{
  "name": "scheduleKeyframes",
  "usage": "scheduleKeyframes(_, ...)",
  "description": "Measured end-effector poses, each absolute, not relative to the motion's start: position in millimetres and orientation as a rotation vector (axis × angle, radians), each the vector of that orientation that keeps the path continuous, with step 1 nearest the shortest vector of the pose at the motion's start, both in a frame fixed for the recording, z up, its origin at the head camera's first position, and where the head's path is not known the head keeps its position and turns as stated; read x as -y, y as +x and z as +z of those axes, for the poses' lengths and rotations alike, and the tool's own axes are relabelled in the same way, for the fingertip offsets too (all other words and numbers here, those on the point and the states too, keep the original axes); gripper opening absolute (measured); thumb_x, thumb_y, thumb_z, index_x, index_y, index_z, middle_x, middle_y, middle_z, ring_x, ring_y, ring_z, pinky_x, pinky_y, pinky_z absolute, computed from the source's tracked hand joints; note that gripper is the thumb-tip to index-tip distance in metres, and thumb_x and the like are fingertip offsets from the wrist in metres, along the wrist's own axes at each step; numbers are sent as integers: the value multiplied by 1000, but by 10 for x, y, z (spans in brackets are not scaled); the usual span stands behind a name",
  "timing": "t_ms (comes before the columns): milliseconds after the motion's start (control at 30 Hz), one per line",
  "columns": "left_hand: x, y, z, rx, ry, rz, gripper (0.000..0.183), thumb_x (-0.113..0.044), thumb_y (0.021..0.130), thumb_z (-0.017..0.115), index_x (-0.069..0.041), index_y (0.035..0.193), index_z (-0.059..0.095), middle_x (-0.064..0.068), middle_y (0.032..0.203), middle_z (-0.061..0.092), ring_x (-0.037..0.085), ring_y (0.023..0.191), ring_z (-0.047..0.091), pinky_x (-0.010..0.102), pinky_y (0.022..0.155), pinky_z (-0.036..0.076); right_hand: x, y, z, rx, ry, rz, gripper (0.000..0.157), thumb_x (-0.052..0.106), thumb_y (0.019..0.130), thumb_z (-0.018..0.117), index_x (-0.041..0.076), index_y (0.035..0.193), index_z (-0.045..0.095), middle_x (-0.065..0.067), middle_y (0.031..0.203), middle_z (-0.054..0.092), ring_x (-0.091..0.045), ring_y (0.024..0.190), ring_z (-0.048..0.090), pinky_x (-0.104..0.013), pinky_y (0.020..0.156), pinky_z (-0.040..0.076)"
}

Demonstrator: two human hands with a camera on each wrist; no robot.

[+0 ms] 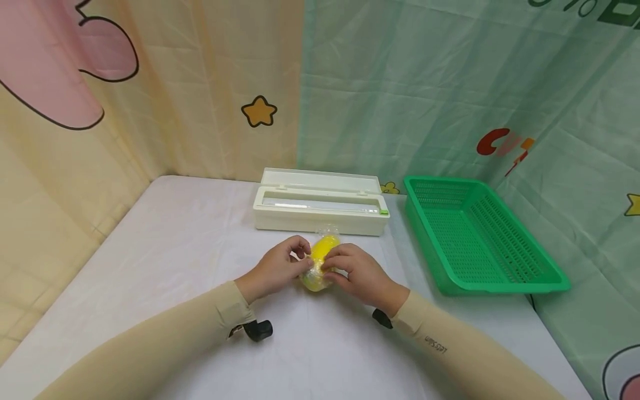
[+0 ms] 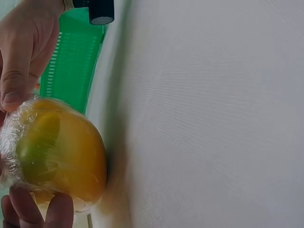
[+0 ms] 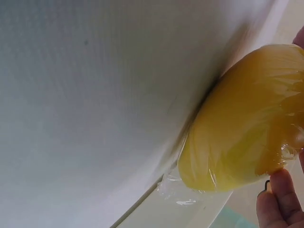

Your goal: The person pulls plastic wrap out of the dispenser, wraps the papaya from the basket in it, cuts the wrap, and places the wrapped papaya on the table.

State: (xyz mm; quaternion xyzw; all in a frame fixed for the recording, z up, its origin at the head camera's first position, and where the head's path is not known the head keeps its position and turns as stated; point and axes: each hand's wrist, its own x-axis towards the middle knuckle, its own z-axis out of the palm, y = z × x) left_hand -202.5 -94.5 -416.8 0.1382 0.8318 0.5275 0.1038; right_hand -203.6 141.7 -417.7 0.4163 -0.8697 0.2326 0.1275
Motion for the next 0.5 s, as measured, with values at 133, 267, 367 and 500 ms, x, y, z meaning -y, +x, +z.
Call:
scheduleKeyframes(133, 942, -2029, -4194, -2487, 388, 1549, 8, -18, 98, 75, -14, 102, 69, 7, 108, 61, 18, 80, 62, 29, 72, 55, -1422, -2043, -4170, 2554, 1200, 683, 14, 16, 87, 87, 14, 100, 80, 1, 107, 73, -19, 107, 66, -36, 97, 58)
scheduleKeyframes(267, 945, -2053, -4228, -2500, 357, 1528, 7, -18, 98, 75, -13, 102, 74, 6, 107, 67, 15, 77, 65, 31, 72, 59, -1426, -2047, -4154, 2566, 1202, 704, 13, 14, 87, 86, 14, 100, 80, 0, 109, 73, -20, 109, 68, -37, 97, 58)
scheduleKeyframes(367, 951, -2070, -4244, -2480, 338, 1564, 12, -15, 98, 75, -10, 105, 68, 6, 106, 67, 15, 74, 65, 31, 71, 60, -1430, -2040, -4146, 2592, 1199, 722, 13, 13, 88, 85, 14, 101, 80, -1, 112, 73, -21, 111, 68, -38, 98, 59)
scheduleKeyframes(500, 954, -2073, -4237, -2561, 328, 1568, 20, -14, 95, 79, -11, 102, 61, 6, 96, 57, 16, 77, 58, 26, 69, 52, -1435, -2034, -4155, 2610, 1192, 727, 14, 12, 89, 85, 14, 102, 81, -2, 116, 73, -22, 113, 68, -39, 100, 58)
